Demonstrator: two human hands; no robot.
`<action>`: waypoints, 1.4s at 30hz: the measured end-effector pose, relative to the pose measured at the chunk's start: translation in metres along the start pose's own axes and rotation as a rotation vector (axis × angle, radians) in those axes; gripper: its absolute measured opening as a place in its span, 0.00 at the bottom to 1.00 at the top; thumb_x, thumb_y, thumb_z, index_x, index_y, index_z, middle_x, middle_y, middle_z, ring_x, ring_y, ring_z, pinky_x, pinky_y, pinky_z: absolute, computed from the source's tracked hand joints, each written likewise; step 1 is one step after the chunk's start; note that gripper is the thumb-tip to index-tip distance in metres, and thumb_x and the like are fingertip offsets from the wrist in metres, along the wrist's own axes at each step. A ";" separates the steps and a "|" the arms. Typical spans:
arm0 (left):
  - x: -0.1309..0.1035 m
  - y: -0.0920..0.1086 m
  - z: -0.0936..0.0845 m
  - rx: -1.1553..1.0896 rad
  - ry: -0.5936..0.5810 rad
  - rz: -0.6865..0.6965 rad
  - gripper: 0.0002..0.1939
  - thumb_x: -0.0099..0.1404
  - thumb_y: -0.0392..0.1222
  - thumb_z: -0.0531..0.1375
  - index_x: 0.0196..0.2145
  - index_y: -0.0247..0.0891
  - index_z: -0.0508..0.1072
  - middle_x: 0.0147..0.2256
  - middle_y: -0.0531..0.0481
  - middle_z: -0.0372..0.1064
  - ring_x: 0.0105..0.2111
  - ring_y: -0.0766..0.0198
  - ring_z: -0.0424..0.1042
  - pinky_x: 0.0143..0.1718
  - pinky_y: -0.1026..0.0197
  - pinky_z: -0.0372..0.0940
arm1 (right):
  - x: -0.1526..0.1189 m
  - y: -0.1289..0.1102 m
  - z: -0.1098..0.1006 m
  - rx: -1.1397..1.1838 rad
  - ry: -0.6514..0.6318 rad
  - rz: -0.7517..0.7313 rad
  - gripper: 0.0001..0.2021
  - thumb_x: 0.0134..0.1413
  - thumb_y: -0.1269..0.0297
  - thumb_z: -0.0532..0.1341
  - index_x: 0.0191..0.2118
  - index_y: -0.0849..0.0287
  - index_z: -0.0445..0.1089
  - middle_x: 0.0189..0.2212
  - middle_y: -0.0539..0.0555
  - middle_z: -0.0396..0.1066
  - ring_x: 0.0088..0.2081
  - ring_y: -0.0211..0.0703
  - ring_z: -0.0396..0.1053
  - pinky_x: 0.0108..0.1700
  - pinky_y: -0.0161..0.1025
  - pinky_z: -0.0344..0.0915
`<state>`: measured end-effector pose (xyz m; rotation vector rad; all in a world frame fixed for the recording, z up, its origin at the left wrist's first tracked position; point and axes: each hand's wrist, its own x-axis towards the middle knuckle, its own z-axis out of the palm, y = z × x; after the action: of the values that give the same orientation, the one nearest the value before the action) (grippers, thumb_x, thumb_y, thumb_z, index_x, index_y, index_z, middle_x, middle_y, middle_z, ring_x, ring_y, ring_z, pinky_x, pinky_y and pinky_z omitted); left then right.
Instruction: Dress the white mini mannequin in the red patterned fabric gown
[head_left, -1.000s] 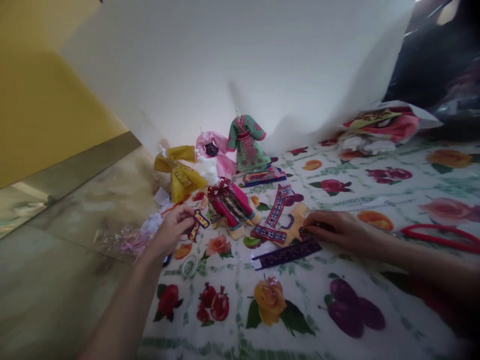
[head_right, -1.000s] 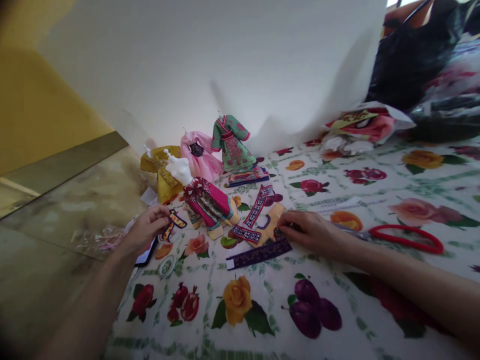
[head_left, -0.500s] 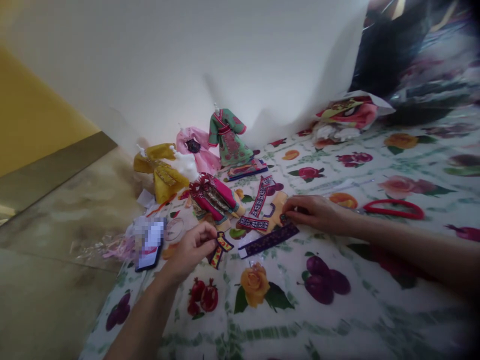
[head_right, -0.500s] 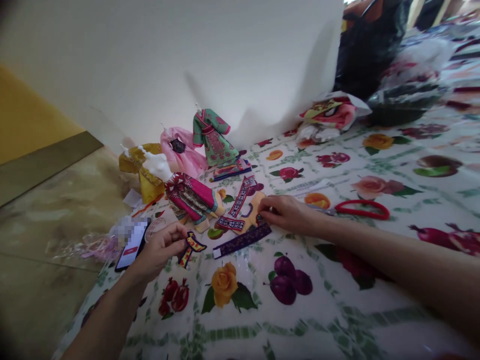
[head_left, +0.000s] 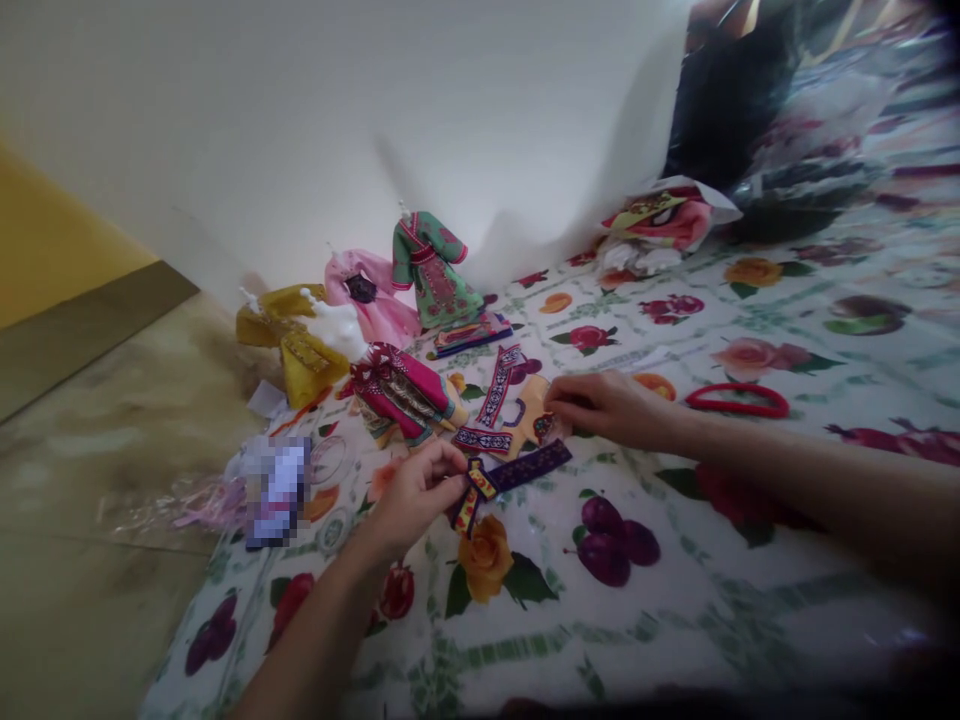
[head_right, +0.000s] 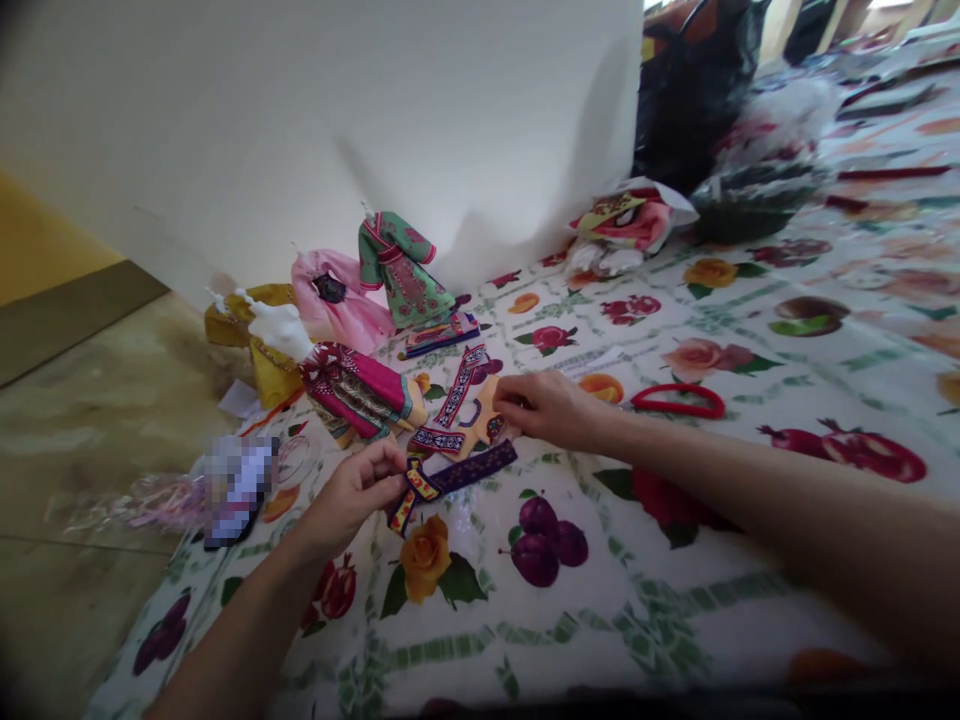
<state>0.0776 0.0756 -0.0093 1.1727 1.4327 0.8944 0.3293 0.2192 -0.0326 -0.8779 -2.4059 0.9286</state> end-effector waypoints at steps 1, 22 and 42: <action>0.002 0.000 0.003 -0.009 0.002 -0.002 0.16 0.55 0.47 0.68 0.32 0.37 0.66 0.27 0.54 0.68 0.23 0.72 0.64 0.23 0.69 0.57 | -0.001 -0.003 -0.001 0.040 -0.003 0.018 0.12 0.61 0.57 0.54 0.35 0.59 0.70 0.26 0.52 0.72 0.27 0.40 0.67 0.30 0.37 0.59; 0.020 -0.009 0.032 -0.102 0.008 0.056 0.13 0.56 0.42 0.67 0.38 0.38 0.70 0.33 0.51 0.72 0.33 0.65 0.72 0.34 0.64 0.67 | -0.017 -0.020 0.048 0.910 -0.416 0.192 0.11 0.52 0.57 0.67 0.35 0.60 0.69 0.25 0.47 0.69 0.26 0.33 0.68 0.29 0.32 0.63; 0.015 -0.020 0.021 -0.152 0.015 0.044 0.11 0.60 0.45 0.65 0.38 0.38 0.72 0.34 0.52 0.70 0.27 0.67 0.73 0.29 0.63 0.68 | -0.014 -0.014 0.036 0.885 -0.371 0.234 0.11 0.56 0.55 0.64 0.36 0.58 0.70 0.21 0.44 0.60 0.21 0.30 0.56 0.22 0.29 0.54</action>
<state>0.0940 0.0839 -0.0355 1.0889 1.3309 1.0261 0.3130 0.1854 -0.0496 -0.6625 -1.8084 2.1565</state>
